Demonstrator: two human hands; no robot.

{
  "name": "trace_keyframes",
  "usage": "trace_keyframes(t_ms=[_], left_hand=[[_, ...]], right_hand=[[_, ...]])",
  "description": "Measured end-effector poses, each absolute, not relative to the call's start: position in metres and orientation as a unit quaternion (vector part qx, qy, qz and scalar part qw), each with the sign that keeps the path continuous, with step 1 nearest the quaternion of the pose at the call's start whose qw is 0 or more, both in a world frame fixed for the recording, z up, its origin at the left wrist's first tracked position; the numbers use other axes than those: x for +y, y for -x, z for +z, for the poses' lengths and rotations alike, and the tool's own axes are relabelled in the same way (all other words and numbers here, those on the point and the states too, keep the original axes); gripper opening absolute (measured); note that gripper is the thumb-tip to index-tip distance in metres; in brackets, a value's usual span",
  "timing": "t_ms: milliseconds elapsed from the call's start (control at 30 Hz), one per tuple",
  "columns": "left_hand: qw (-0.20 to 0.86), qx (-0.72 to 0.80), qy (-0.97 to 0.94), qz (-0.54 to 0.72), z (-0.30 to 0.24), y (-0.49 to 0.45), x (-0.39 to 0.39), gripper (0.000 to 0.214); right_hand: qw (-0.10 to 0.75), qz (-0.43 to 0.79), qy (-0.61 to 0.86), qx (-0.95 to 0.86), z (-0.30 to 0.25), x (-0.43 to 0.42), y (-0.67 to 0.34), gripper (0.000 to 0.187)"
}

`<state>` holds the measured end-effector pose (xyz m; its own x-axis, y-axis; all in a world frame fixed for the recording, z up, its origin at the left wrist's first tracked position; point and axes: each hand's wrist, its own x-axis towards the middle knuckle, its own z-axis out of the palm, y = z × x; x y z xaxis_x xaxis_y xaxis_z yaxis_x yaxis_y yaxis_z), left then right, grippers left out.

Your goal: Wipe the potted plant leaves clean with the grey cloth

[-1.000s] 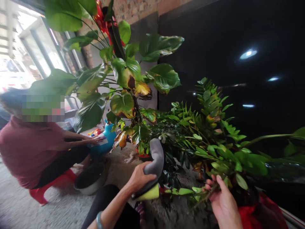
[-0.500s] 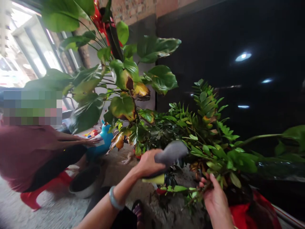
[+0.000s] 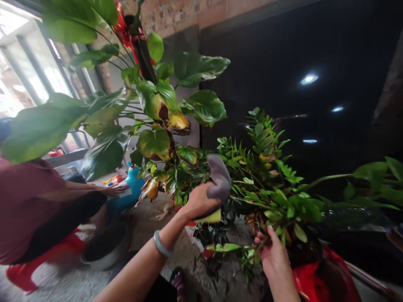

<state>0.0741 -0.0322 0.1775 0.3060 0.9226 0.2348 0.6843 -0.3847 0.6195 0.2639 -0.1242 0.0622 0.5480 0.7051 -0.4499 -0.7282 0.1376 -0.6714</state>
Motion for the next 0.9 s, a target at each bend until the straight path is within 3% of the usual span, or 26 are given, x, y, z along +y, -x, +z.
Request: trace_keyframes(t_ms=[67, 133, 233, 333, 400, 467, 633, 700, 800, 900], left_hand=[[0.228, 0.493, -0.826, 0.151, 0.165, -0.066, -0.044, 0.042], [0.258, 0.476, -0.829, 0.145, 0.164, -0.055, -0.053, 0.042], [0.263, 0.483, -0.774, 0.313, 0.183, -0.043, -0.054, 0.046], [0.192, 0.48, -0.7, 0.493, 0.207, -0.05, -0.04, 0.052], [0.143, 0.477, -0.679, 0.539, 0.211, -0.063, -0.029, 0.056], [0.13, 0.5, -0.701, 0.492, 0.202, -0.075, -0.025, 0.059], [0.237, 0.488, -0.827, 0.148, 0.156, -0.073, -0.043, 0.054], [0.284, 0.463, -0.83, 0.129, 0.15, -0.061, -0.051, 0.052], [0.321, 0.451, -0.788, 0.269, 0.167, -0.051, -0.05, 0.046], [0.286, 0.432, -0.726, 0.452, 0.197, -0.064, -0.041, 0.049]], right_hand=[[0.757, 0.474, 0.45, 0.027, 0.064, -0.126, -0.264, 0.014], [0.758, 0.473, 0.448, 0.024, 0.066, -0.129, -0.266, 0.015], [0.756, 0.477, 0.447, 0.019, 0.067, -0.132, -0.268, 0.018], [0.752, 0.488, 0.442, 0.032, 0.068, -0.131, -0.267, 0.013], [0.752, 0.489, 0.441, 0.025, 0.069, -0.129, -0.265, 0.013], [0.751, 0.486, 0.447, 0.012, 0.069, -0.126, -0.263, 0.017], [0.747, 0.482, 0.456, 0.024, 0.068, -0.128, -0.264, 0.013], [0.747, 0.479, 0.46, 0.027, 0.067, -0.131, -0.266, 0.014], [0.739, 0.484, 0.467, 0.028, 0.068, -0.134, -0.267, 0.013], [0.729, 0.495, 0.472, 0.039, 0.072, -0.133, -0.265, 0.005]])
